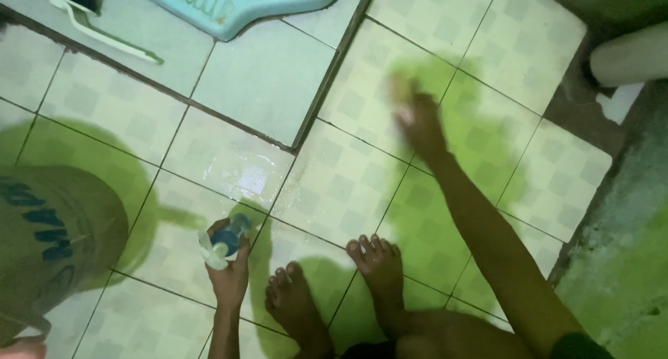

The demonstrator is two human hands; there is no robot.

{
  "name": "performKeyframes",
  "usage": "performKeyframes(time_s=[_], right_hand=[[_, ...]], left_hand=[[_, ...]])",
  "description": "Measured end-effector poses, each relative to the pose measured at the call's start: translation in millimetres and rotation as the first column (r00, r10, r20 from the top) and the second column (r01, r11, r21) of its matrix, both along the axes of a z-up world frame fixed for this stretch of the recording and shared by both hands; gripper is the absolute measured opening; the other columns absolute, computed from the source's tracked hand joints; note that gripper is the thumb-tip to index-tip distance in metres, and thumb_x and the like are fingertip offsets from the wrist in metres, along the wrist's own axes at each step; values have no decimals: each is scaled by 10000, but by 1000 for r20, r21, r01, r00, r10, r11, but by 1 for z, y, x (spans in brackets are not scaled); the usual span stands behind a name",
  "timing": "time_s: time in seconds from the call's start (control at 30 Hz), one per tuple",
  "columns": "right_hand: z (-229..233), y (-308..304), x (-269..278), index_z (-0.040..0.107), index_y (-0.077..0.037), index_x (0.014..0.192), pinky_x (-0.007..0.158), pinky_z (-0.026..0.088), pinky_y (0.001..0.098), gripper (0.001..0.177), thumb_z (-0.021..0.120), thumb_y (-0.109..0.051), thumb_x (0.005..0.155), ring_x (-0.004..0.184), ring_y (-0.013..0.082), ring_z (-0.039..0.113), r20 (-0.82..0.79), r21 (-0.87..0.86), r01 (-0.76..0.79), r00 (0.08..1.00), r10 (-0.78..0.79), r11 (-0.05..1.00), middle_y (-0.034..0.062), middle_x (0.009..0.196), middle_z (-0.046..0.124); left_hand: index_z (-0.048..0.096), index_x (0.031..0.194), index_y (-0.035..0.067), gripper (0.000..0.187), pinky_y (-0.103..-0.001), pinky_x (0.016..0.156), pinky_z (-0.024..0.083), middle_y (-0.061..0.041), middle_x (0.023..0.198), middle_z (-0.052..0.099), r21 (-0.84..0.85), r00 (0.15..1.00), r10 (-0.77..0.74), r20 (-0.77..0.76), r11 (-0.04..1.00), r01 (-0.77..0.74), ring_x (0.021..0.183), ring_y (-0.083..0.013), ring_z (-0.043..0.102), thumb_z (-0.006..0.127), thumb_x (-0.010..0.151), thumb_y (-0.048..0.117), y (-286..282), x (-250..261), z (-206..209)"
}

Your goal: The person is cleaning the bathroom floor by spraying cleaning solution and scrubbing the tiles with a small brush.

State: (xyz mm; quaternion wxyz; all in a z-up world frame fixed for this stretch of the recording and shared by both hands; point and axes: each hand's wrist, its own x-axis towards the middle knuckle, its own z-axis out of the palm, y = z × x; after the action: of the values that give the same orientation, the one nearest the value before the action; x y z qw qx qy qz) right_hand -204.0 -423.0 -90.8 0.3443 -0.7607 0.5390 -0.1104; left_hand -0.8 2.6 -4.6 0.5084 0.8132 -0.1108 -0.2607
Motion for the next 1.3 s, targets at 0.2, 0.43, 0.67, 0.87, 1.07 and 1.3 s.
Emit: performKeyframes(time_s=[0.2,0.43,0.67,0.87,1.07,1.3], right_hand=[[-16,-43,3,644,22,1142,813,618,363,165,642,-37,988,879,256,705,-585,-575,-787,586,561,223,114,929,718],[-14,-68,15,350,-61,1503,529,523,263,589,604,-50,972,732,213,604,-662,-670,-527,743,-98,524,256,1290,543],[12,-41,47,635,17,1347,640,681,277,396,634,2,951,764,155,742,-625,-533,-846,388,677,-8,86,926,769],[57,-55,111,522,-121,1286,262,429,144,355,635,-74,953,485,41,598,-809,-570,-770,587,-34,287,54,1059,616],[30,-69,105,530,21,1299,303,468,127,224,446,-62,1108,423,11,521,-749,-537,-808,589,303,242,107,978,667],[6,-73,117,480,-167,1428,459,430,139,521,604,-134,923,740,51,514,-856,-497,-827,517,8,261,36,1474,481]], left_hand=[[536,1342,81,457,-357,889,532,-127,1209,664,54,1000,-14,14,998,13,1056,-260,641,686,910,94,4,2,-1],[547,1295,75,396,-325,855,531,-110,1183,664,44,1000,27,13,999,-28,1058,-235,652,682,925,115,-1,0,2],[550,1302,130,422,-319,636,568,-103,1236,675,132,993,62,-98,990,-49,1071,-234,677,687,903,151,-7,3,14],[540,1308,139,418,-335,891,531,-91,1257,643,67,1000,19,9,998,-20,1083,-233,667,685,917,122,3,0,-3],[516,1337,127,458,-310,676,558,-112,1232,654,50,997,23,-70,999,-19,1056,-240,651,693,914,131,1,0,6],[534,1292,109,397,-336,940,517,-110,1222,638,-11,1000,26,-12,1000,-26,1100,-243,649,700,936,158,-2,0,5]])
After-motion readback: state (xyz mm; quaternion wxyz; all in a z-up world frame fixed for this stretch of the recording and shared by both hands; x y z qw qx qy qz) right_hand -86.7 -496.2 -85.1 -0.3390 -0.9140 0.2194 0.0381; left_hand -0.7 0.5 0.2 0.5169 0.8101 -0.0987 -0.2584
